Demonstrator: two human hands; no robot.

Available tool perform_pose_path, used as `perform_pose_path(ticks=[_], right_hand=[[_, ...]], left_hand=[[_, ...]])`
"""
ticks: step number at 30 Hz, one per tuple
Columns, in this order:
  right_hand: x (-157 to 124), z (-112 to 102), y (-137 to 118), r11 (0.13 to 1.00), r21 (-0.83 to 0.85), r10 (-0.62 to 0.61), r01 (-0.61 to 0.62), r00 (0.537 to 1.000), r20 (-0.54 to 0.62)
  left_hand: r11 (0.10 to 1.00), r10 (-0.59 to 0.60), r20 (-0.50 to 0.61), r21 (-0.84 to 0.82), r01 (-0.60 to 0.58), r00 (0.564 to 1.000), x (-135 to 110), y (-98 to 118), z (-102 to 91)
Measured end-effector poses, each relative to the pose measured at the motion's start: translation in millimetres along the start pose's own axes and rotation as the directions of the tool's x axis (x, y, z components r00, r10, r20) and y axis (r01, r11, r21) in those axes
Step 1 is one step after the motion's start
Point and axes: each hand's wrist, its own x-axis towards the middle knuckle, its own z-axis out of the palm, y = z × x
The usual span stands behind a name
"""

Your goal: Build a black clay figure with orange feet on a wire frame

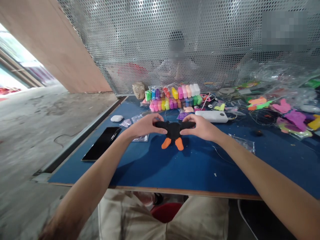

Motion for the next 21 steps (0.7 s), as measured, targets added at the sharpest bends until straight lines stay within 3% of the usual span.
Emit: perform_pose_path(ticks=[3, 6, 10, 15, 21], right_hand=[[5, 0, 5, 0.989, 0.150, 0.006, 0.013, 0.992, -0.123], [8, 3, 7, 0.984, 0.168, -0.029, 0.056, 0.987, -0.159], [7, 6, 7, 0.988, 0.108, -0.082, 0.106, 0.974, -0.212], [8, 11, 10, 0.983, 0.165, -0.034, 0.081, 0.963, -0.267], [11, 16, 13, 0.941, 0.320, -0.016, 0.107, 0.962, -0.273]], left_hand=[[0.990, 0.057, -0.137, -0.118, -0.074, 0.989, 2, 2, 2.2], [0.982, 0.104, -0.219, -0.132, -0.135, 0.970, 3, 5, 8.0], [0.971, 0.144, -0.229, -0.155, -0.182, 0.963, 6, 4, 15.8], [0.905, 0.140, -0.210, -0.369, -0.211, 0.968, 14, -5, 29.8], [0.909, 0.097, -0.337, -0.354, -0.222, 0.937, 22, -11, 43.5]])
